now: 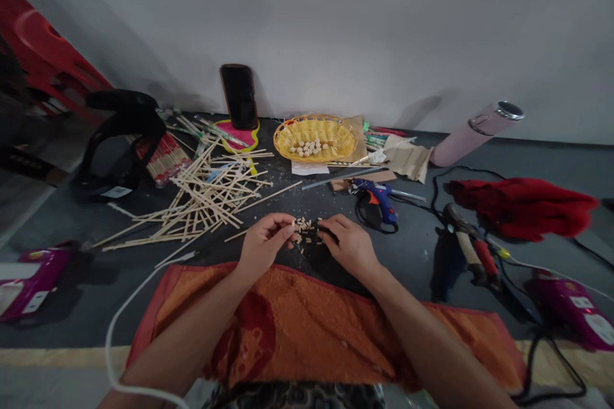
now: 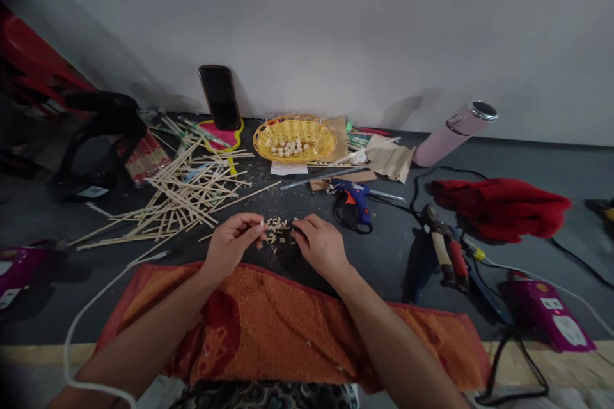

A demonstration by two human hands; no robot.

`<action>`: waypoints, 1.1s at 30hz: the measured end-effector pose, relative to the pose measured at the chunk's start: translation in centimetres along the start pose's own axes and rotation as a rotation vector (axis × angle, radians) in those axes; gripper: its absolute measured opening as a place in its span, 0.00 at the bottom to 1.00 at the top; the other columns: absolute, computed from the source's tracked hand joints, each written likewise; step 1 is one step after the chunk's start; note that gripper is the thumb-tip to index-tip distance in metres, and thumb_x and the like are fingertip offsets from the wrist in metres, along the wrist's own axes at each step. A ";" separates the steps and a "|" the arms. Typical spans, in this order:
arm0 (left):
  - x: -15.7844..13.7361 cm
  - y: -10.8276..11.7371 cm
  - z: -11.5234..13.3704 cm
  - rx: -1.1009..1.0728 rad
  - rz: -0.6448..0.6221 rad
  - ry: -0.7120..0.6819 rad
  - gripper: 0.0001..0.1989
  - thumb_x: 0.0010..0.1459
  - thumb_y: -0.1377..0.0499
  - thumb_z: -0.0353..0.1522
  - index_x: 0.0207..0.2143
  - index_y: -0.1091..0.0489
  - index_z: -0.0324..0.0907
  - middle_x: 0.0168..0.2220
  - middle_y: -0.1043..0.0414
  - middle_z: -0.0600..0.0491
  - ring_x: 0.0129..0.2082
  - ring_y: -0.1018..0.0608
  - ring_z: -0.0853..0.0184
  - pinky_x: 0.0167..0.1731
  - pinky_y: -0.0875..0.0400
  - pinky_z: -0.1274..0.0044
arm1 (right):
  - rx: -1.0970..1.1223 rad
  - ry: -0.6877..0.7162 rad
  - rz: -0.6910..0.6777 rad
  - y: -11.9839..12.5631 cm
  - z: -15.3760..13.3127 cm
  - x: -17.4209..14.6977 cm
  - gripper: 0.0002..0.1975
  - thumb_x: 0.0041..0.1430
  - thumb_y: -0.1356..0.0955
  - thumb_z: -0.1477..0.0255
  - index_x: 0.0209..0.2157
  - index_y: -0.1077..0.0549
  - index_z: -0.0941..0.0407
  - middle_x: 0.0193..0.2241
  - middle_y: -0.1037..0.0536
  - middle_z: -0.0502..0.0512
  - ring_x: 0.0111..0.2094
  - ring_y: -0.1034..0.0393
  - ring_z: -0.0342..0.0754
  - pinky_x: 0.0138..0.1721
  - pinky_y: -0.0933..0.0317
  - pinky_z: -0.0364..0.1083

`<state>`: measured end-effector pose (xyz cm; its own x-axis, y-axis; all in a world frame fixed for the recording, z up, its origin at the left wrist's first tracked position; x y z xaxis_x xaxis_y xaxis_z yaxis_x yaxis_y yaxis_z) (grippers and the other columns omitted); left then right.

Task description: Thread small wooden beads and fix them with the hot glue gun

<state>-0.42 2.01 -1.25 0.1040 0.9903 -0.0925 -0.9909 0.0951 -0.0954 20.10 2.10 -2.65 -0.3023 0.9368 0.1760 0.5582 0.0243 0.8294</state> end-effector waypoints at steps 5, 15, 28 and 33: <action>-0.2 -0.3 0.1 0.110 -0.046 0.004 0.10 0.54 0.41 0.35 0.37 0.29 0.39 0.26 0.27 0.53 0.22 0.26 0.72 0.25 0.30 0.80 | -0.064 -0.033 -0.008 -0.5 -0.5 0.2 0.07 0.58 0.35 0.72 0.38 0.26 0.53 0.36 0.26 0.55 0.39 0.32 0.48 0.42 0.41 0.47; -0.6 -0.6 -0.5 0.111 -0.134 0.016 0.10 0.55 0.42 0.35 0.38 0.29 0.39 0.27 0.27 0.53 0.24 0.25 0.71 0.25 0.29 0.80 | 0.592 -0.161 0.048 0.7 -2.3 -0.6 0.06 0.60 0.35 0.69 0.34 0.28 0.55 0.30 0.26 0.51 0.32 0.33 0.44 0.35 0.39 0.42; -1.1 -1.3 -0.5 0.066 -0.219 0.055 0.10 0.54 0.40 0.34 0.38 0.28 0.39 0.30 0.27 0.53 0.27 0.23 0.70 0.25 0.26 0.79 | 0.829 -0.201 0.003 -0.1 -3.3 -0.9 0.05 0.59 0.35 0.70 0.33 0.28 0.56 0.29 0.27 0.50 0.32 0.34 0.42 0.36 0.40 0.41; -1.2 -1.4 -0.2 0.055 -0.220 0.074 0.10 0.54 0.40 0.34 0.37 0.27 0.38 0.29 0.27 0.52 0.26 0.24 0.70 0.26 0.26 0.79 | 0.792 -0.245 0.003 -0.4 -3.3 -1.2 0.05 0.59 0.35 0.69 0.33 0.30 0.55 0.28 0.28 0.49 0.31 0.34 0.42 0.35 0.40 0.41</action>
<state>0.85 0.65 -1.24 0.3215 0.9353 -0.1477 -0.9468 0.3149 -0.0669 17.66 -0.19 -1.45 -0.1741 0.9846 -0.0184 0.9655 0.1743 0.1935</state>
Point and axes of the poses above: each hand's wrist, its own x-axis towards the middle knuckle, its own y-axis out of the back of the hand, z = x × y, the point moved 1 cm from there along x, towards the middle knuckle
